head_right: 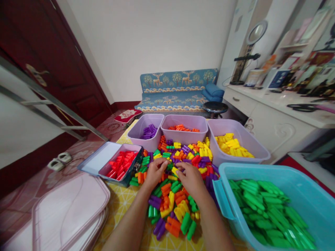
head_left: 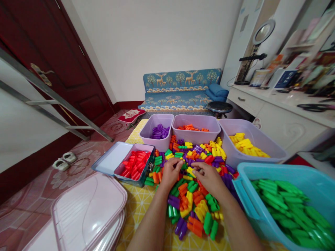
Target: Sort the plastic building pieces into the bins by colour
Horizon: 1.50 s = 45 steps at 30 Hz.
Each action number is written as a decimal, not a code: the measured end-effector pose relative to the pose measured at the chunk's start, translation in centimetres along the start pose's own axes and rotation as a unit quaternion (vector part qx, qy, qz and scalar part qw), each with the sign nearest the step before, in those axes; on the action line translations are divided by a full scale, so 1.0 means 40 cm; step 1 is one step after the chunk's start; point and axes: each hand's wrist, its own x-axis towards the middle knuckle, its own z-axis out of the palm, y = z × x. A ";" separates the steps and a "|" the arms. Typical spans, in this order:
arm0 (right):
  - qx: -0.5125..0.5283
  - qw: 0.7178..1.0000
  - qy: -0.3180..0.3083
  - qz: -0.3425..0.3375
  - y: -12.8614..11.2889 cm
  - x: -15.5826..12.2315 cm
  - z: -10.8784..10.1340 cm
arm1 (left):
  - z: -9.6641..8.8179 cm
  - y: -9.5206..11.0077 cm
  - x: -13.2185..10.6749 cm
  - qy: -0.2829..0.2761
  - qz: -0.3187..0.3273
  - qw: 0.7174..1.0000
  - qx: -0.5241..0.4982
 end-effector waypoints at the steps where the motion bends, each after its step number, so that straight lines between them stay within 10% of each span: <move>1: 0.003 1.000 -0.009 0.010 -0.004 -0.003 -0.011 | 0.000 -0.001 0.000 -0.001 0.000 1.000 0.001; 5: 0.121 0.992 -0.011 0.037 -0.041 -0.013 -0.031 | 0.002 -0.004 0.000 -0.001 0.001 1.000 0.003; 11: 0.395 0.869 0.289 -0.071 -0.122 -0.015 -0.028 | 0.001 -0.002 -0.001 -0.002 0.003 1.000 0.005; 15: 0.324 0.907 0.267 -0.017 -0.075 -0.006 -0.012 | -0.001 0.006 -0.003 0.011 0.016 1.000 -0.002; 19: 0.037 0.976 0.216 -0.002 0.011 0.005 0.004 | 0.002 0.002 -0.003 0.032 0.019 0.999 0.025; 26: -0.251 0.956 0.151 0.028 0.030 -0.003 0.027 | 0.008 -0.007 -0.003 0.023 0.000 0.997 0.078; 34: -0.209 0.973 0.068 0.070 0.045 0.006 0.028 | 0.009 0.004 -0.007 0.003 -0.054 0.989 0.141; 45: 0.096 0.995 0.005 -0.043 0.015 0.001 0.024 | -0.009 0.028 -0.007 -0.099 0.047 0.994 0.022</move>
